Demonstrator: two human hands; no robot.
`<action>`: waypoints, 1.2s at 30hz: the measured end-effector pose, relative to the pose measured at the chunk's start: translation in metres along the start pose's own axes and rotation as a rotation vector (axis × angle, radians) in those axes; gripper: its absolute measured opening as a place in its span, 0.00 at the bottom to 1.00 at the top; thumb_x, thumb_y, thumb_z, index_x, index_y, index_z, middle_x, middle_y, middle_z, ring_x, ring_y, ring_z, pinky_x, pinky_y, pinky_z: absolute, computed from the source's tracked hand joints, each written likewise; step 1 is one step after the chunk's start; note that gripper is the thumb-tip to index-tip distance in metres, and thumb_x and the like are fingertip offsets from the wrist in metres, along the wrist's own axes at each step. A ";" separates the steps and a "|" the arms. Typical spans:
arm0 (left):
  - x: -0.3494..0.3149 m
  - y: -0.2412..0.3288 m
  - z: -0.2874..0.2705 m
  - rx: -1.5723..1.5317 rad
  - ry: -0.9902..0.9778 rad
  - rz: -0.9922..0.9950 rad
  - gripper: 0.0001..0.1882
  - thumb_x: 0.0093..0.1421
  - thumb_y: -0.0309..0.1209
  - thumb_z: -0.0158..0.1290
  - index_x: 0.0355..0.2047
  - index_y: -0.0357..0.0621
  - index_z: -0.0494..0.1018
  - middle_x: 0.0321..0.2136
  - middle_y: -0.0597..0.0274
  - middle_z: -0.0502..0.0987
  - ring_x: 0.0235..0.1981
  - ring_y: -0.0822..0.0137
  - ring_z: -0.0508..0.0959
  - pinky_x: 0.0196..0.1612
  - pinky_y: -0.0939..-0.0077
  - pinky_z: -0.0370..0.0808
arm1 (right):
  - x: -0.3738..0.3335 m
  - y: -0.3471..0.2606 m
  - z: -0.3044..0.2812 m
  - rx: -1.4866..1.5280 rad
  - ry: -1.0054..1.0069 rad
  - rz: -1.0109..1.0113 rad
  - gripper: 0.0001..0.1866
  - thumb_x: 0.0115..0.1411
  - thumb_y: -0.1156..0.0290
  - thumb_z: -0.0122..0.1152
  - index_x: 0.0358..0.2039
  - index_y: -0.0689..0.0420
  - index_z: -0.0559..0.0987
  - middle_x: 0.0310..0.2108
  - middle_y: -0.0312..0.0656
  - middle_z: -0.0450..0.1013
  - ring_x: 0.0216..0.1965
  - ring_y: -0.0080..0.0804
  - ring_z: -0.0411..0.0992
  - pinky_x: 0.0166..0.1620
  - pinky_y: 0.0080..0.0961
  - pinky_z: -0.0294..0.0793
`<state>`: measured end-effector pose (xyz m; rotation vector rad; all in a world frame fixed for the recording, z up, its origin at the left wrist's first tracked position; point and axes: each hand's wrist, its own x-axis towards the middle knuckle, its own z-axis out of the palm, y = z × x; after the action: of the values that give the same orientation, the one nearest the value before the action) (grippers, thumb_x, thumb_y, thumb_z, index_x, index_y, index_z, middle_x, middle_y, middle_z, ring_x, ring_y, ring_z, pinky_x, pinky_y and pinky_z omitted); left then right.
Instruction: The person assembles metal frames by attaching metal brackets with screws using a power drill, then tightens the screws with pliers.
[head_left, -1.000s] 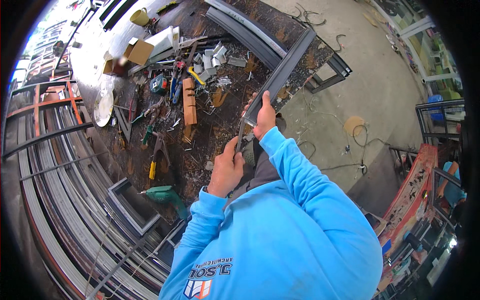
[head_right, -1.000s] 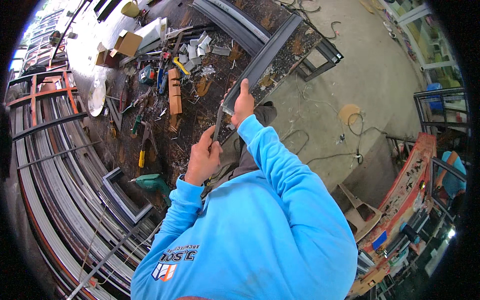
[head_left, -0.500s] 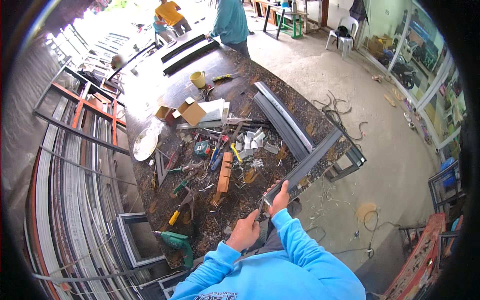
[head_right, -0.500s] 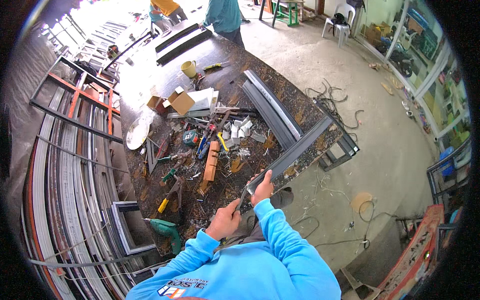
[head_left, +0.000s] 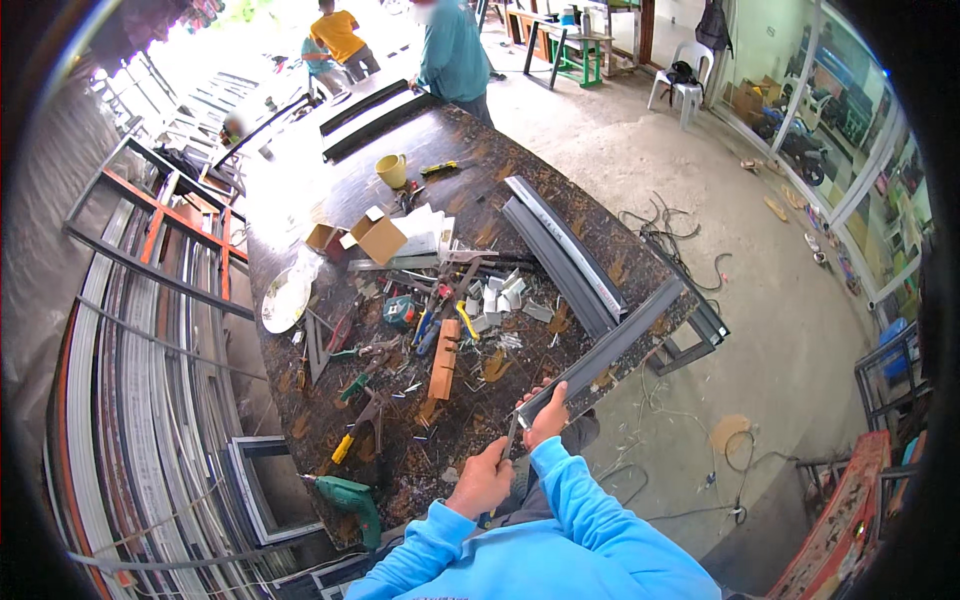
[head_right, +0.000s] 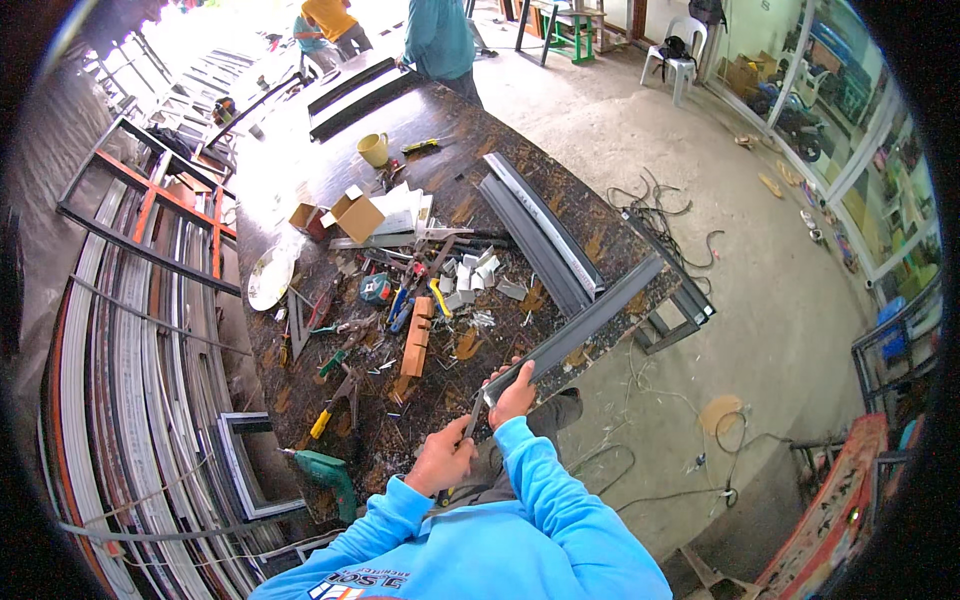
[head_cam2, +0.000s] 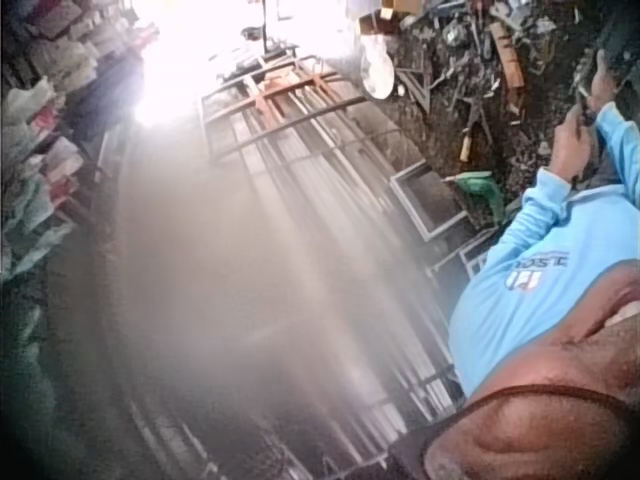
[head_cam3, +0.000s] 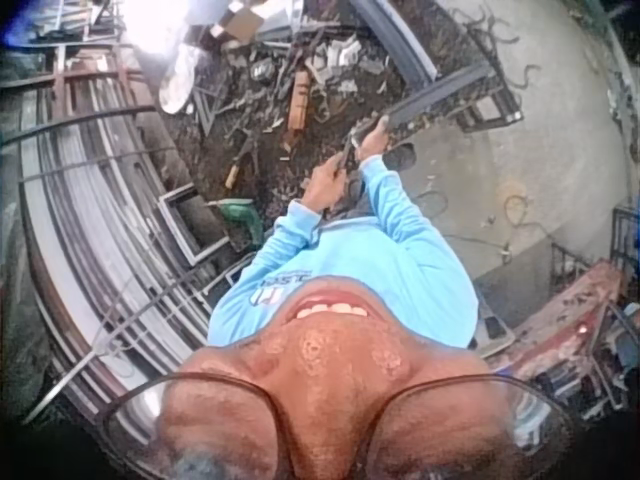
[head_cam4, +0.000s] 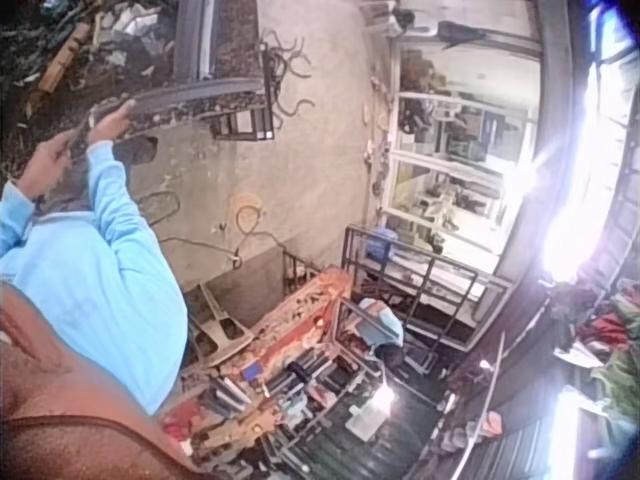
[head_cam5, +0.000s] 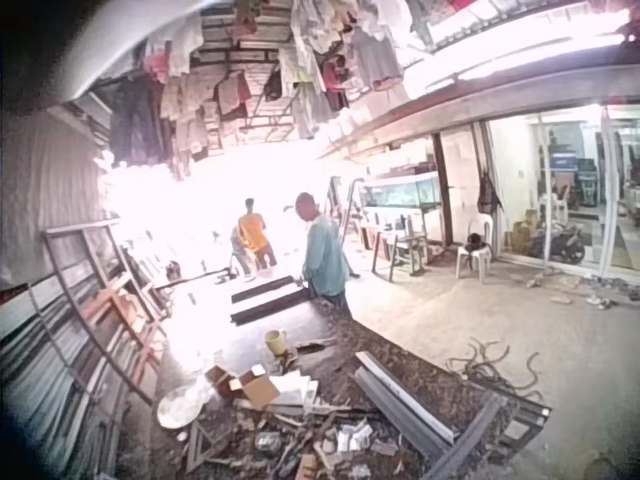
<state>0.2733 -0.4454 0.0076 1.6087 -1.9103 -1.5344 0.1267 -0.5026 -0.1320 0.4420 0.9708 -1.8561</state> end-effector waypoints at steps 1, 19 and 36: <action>0.000 0.002 -0.001 -0.064 -0.032 -0.059 0.27 0.70 0.28 0.51 0.69 0.37 0.68 0.34 0.44 0.85 0.29 0.52 0.86 0.36 0.56 0.82 | 0.000 0.001 0.001 0.012 0.005 -0.003 0.24 0.78 0.42 0.51 0.52 0.51 0.77 0.33 0.36 0.75 0.30 0.32 0.76 0.34 0.41 0.81; 0.003 -0.026 -0.002 0.163 0.082 0.139 0.27 0.69 0.25 0.50 0.69 0.40 0.70 0.34 0.41 0.85 0.31 0.42 0.85 0.38 0.51 0.82 | 0.005 0.016 0.004 -0.025 0.032 -0.038 0.26 0.76 0.39 0.52 0.50 0.50 0.77 0.32 0.35 0.74 0.29 0.33 0.76 0.33 0.39 0.81; 0.040 -0.057 -0.068 0.239 0.140 0.477 0.24 0.66 0.25 0.56 0.63 0.35 0.76 0.60 0.40 0.81 0.60 0.50 0.82 0.64 0.64 0.77 | -0.015 -0.018 -0.030 -0.143 0.011 -0.100 0.28 0.73 0.40 0.61 0.41 0.57 0.78 0.28 0.39 0.77 0.26 0.34 0.77 0.29 0.39 0.80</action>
<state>0.3404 -0.5081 -0.0251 1.1747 -2.2491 -1.0095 0.1148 -0.4659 -0.1327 0.3223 1.1424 -1.8603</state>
